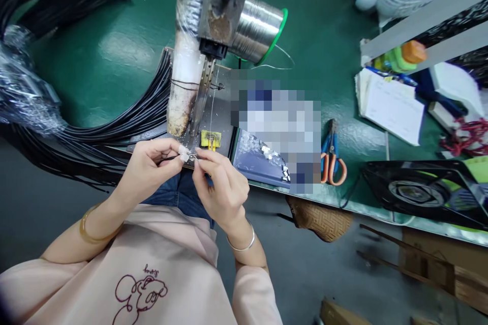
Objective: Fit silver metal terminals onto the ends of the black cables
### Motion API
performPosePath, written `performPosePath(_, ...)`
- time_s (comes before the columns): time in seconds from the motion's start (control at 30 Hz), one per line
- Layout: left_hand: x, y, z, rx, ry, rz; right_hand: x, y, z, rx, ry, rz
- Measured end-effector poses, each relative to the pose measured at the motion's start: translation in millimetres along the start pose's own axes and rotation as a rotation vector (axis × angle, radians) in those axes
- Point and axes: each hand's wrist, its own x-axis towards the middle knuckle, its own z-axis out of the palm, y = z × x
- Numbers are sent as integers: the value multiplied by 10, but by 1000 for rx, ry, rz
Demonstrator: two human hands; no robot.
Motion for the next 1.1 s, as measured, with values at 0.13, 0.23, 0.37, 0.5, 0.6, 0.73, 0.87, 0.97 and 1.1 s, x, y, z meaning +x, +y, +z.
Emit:
performPosePath(0.13,-17,5,2,23,21,13,-5,-15,-3,-20,-10,-24)
performPosePath(0.23,-3,9,8,31,40,15,-3,-21,19,-26,-16,-37)
performPosePath(0.37,22,21,17,39,62,20,21,-14,46,-26,-3,-29)
performPosePath(0.5,24,44,18,37,81,13,40,-19,53,-22,10,-10)
performPosePath(0.6,25,62,19,35,91,11,43,-33,47,-24,12,1)
performPosePath(0.73,37,73,21,33,90,2,49,-49,26,-33,-4,18)
performPosePath(0.87,41,58,6,29,81,-19,61,-49,6,-45,-30,-1)
performPosePath(0.97,42,32,-13,25,63,-42,58,-36,6,-47,-63,-35)
performPosePath(1.1,35,11,-18,24,47,-37,43,-9,10,-23,-51,-29)
